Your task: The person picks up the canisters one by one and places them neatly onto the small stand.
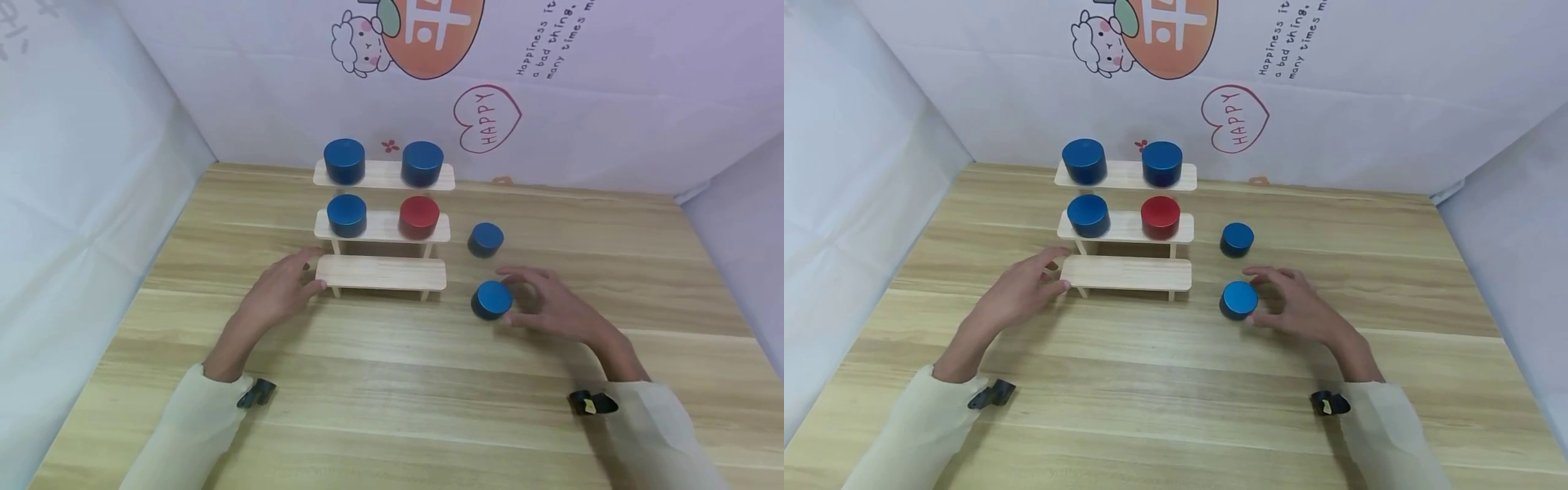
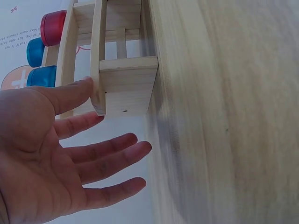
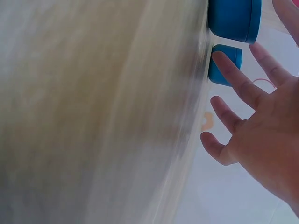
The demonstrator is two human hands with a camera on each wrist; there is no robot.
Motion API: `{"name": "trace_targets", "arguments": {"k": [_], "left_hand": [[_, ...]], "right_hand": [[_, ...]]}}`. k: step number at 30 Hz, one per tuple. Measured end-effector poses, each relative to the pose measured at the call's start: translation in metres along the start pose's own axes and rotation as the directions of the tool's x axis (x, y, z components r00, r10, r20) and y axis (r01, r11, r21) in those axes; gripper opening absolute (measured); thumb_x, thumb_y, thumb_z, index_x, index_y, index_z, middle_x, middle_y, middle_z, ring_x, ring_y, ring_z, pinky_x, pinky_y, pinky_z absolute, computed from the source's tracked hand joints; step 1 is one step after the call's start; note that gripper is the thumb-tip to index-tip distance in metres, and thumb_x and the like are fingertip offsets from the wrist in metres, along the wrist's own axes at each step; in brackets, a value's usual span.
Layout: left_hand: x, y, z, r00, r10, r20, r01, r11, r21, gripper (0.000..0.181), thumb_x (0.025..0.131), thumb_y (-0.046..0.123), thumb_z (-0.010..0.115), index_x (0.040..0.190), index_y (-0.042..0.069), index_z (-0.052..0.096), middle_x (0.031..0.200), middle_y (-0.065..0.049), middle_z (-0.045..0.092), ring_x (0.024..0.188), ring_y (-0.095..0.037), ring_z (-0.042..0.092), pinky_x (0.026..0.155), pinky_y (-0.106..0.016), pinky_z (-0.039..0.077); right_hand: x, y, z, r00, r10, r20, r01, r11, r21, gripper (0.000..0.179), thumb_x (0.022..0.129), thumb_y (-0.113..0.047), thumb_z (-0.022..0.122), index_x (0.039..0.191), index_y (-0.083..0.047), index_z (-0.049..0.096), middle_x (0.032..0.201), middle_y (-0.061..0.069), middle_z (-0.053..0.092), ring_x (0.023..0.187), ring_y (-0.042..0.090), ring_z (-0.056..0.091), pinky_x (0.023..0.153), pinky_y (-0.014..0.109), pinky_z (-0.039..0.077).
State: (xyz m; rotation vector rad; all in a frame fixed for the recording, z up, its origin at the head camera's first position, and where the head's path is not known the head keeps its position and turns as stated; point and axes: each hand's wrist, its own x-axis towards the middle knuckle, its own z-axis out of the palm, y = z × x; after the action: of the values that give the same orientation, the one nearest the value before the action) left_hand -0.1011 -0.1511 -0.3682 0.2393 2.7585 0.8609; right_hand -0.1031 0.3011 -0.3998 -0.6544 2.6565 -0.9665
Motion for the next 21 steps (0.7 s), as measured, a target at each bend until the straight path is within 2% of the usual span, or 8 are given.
{"name": "trace_targets", "arguments": {"k": [7,13,21], "left_hand": [[-0.0028,-0.0017,-0.0013,1.0,-0.002,0.0,0.002,1.0,-0.016,0.053,0.099,0.014,0.064,0.148,0.01,0.045,0.131,-0.026,0.058,0.118,-0.041,0.057,0.087,-0.055,0.049],[-0.0033,-0.0025,-0.0011,1.0,0.004,-0.009,-0.004,1.0,-0.008,0.053,0.098,0.01,0.064,0.148,0.011,0.045,0.131,-0.025,0.059,0.117,-0.042,0.058,0.087,-0.056,0.049],[-0.0023,-0.0032,0.0,0.999,0.022,-0.035,-0.022,1.0,0.023,0.052,0.097,0.011,0.066,0.146,0.012,0.047,0.126,-0.024,0.062,0.111,-0.039,0.062,0.082,-0.053,0.051]], "right_hand": [[0.0038,-0.0046,0.0024,1.0,-0.001,0.007,0.001,1.0,-0.007,0.067,0.086,-0.032,0.082,0.141,-0.008,0.052,0.133,0.015,0.058,0.133,0.042,0.031,0.101,0.07,0.021],[0.0067,-0.0087,0.0047,1.0,-0.025,0.013,0.025,0.999,-0.031,0.064,0.086,-0.03,0.081,0.14,-0.009,0.054,0.137,0.015,0.055,0.13,0.041,0.036,0.101,0.068,0.023],[0.0073,-0.0098,0.007,1.0,-0.012,0.027,0.013,0.999,-0.033,0.064,0.086,-0.029,0.082,0.141,-0.01,0.054,0.143,0.017,0.05,0.132,0.042,0.033,0.1,0.069,0.025]]}}
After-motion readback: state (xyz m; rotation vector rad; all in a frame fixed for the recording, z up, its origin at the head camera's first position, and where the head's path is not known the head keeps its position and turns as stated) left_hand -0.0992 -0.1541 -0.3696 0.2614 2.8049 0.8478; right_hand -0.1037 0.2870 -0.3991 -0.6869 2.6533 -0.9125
